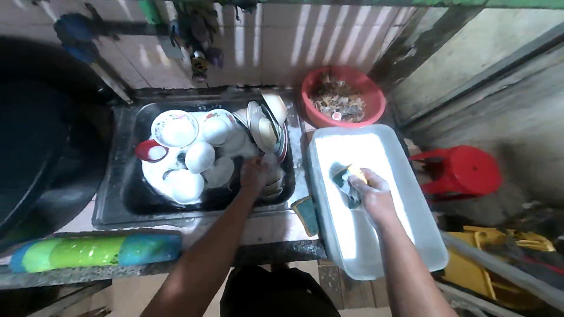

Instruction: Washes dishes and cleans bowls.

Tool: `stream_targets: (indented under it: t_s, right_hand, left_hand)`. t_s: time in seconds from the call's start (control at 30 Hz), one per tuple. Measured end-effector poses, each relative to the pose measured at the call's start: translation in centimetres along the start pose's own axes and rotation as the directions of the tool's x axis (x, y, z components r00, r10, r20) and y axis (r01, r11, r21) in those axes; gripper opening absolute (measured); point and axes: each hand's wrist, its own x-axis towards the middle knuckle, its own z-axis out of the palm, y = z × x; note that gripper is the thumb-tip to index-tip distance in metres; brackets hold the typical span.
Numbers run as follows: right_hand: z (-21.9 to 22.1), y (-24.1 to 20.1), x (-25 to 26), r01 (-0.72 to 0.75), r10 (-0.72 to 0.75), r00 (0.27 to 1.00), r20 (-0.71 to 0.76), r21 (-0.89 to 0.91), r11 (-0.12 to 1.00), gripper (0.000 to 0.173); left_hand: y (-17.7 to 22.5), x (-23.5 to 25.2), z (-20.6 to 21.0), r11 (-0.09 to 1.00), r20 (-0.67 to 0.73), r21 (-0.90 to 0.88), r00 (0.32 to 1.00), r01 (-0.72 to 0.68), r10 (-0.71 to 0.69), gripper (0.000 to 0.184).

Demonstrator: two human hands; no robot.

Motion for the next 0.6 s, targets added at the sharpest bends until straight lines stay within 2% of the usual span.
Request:
stream_targets:
  t_s: [0.1, 0.17, 0.23, 0.37, 0.47, 0.53, 0.6]
  right_hand:
    - [-0.1, 0.2, 0.8, -0.006, -0.002, 0.999, -0.046, -0.192, 0.981, 0.028]
    - [-0.1, 1.3, 1.4, 0.007, -0.05, 0.993, -0.107, -0.366, 0.93, 0.032]
    - [0.1, 2.3, 1.8, -0.016, -0.075, 0.985, -0.154, -0.515, 0.857, 0.038]
    - [0.9, 2.7, 1.8, -0.199, 0.068, 0.975, -0.213, -0.689, 0.697, 0.061]
    - [1.3, 2.9, 1.5, -0.269, 0.215, 0.962, -0.17, -0.741, 0.616, 0.066]
    - [1.3, 2.9, 1.5, -0.265, 0.283, 0.954, -0.099, -0.72, 0.642, 0.06]
    - [1.0, 2.9, 1.1, -0.23, 0.238, 0.969, -0.061, -0.574, 0.786, 0.051]
  left_hand:
    - [0.7, 1.1, 1.8, 0.958, 0.025, 0.288, 1.0, -0.01, 0.003, 0.058]
    - [0.8, 1.3, 4.0, 0.853, 0.016, 0.52, 0.999, -0.05, 0.049, 0.067]
    - [1.3, 1.3, 5.9, 0.772, 0.029, 0.632, 0.997, -0.07, 0.066, 0.07]
    - [0.9, 0.1, 7.5, 0.804, 0.095, 0.574, 0.988, -0.157, 0.125, 0.055]
    - [0.0, -1.2, 7.0, 0.81, 0.122, 0.565, 0.987, -0.156, 0.105, 0.049]
    - [0.4, -2.3, 5.3, 0.83, 0.158, 0.537, 0.984, -0.151, 0.077, 0.043]
    - [0.8, -3.1, 3.9, 0.89, 0.15, 0.425, 0.982, -0.166, 0.112, 0.036]
